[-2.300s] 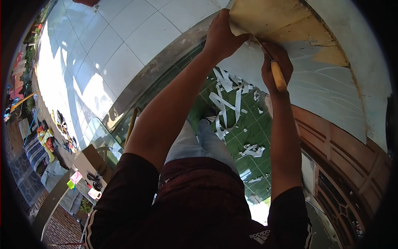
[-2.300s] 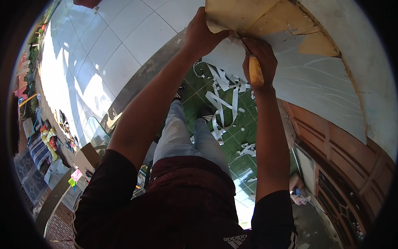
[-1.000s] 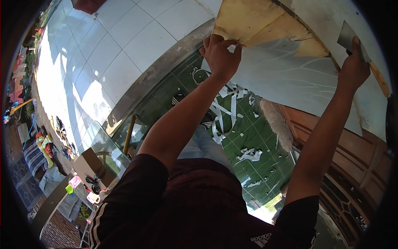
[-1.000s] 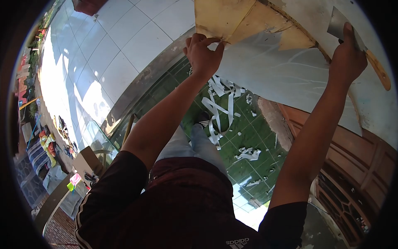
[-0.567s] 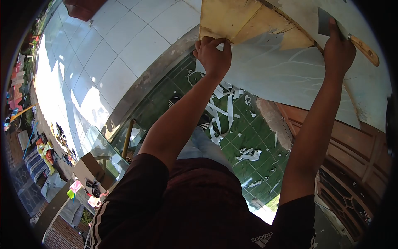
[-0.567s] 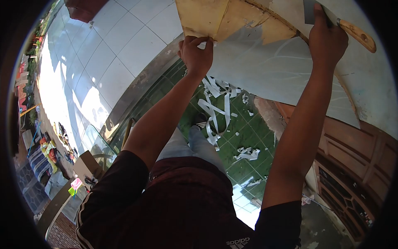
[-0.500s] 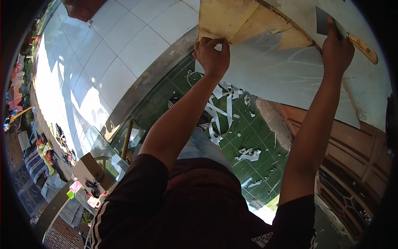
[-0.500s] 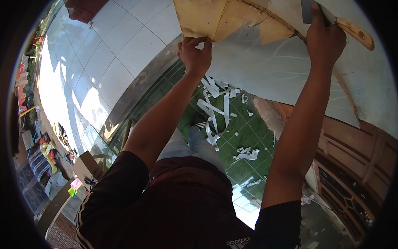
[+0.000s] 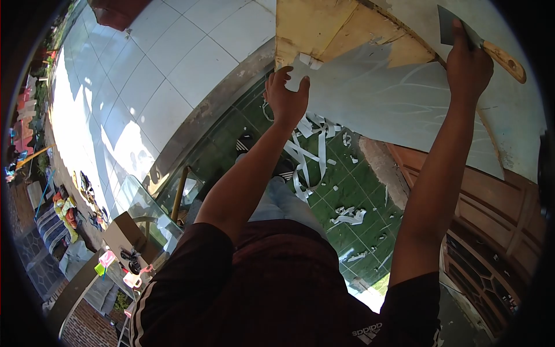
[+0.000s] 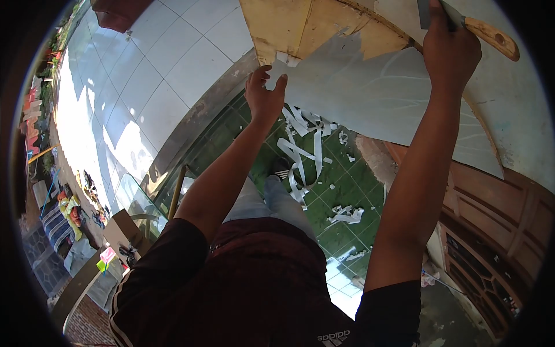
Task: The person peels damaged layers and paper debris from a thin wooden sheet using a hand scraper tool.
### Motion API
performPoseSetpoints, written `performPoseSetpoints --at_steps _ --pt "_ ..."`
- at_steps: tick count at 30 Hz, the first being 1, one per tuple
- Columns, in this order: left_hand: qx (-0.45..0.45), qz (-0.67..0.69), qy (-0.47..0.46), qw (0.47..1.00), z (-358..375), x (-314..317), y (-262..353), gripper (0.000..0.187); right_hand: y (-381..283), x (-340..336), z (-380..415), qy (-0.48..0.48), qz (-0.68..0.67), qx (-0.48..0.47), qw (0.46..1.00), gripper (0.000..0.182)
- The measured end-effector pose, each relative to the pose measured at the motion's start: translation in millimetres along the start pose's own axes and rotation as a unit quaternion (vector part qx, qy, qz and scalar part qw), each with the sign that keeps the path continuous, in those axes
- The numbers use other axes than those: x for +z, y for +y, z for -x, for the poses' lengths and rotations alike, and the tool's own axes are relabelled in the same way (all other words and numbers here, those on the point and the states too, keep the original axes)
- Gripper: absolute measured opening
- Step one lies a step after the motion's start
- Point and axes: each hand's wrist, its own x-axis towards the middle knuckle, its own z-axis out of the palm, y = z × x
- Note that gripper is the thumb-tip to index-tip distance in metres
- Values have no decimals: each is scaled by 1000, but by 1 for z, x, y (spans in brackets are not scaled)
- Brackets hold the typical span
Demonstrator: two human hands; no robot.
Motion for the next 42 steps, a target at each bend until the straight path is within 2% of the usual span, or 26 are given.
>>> performPoseSetpoints --at_steps 2,5,8,11,14,15,17,21,24,27,30,32,36,39,42 --pt "-26 110 34 993 -9 5 -3 29 1 1 0 2 -4 -3 1000 69" --pt "-29 55 -67 996 -33 10 1 48 -1 1 0 -4 2 3 1000 69" --pt "-93 15 -237 967 -56 -6 25 53 17 5 -10 -26 29 -3 999 69" --pt "-45 3 -279 959 -72 -5 14 50 27 8 -14 -34 32 -32 998 68" --pt "-40 110 -239 964 -67 -8 22 43 27 11 -13 -10 32 -52 998 65" --pt "-65 125 -235 962 -65 -8 24 41 27 12 -12 1 35 -56 998 64" --pt "-115 155 -224 955 -60 -9 29 37 25 13 -12 0 46 -48 998 64" --pt "-130 232 -211 941 -53 1 13 34 15 6 -9 -33 41 -57 997 66" --pt "-164 206 -222 939 -51 0 9 32 17 13 -8 23 32 -66 997 67" --pt "-158 199 -217 943 -45 -5 13 26 16 9 -14 -43 84 -46 994 66" --pt "-146 153 -220 952 -42 -7 11 29 -42 -8 18 43 -54 -16 997 42" --pt "-120 148 -217 957 -39 -9 7 31 -43 -11 20 53 -35 -51 997 41" --pt "-147 172 -225 948 -32 -4 -12 39 -34 -5 18 98 -32 -105 989 39" --pt "-169 158 -225 946 -26 -6 -14 40 -33 -5 19 95 -9 -108 990 38" --pt "-172 155 -217 948 -20 -8 -16 40 -29 1 18 117 -53 -118 985 36"
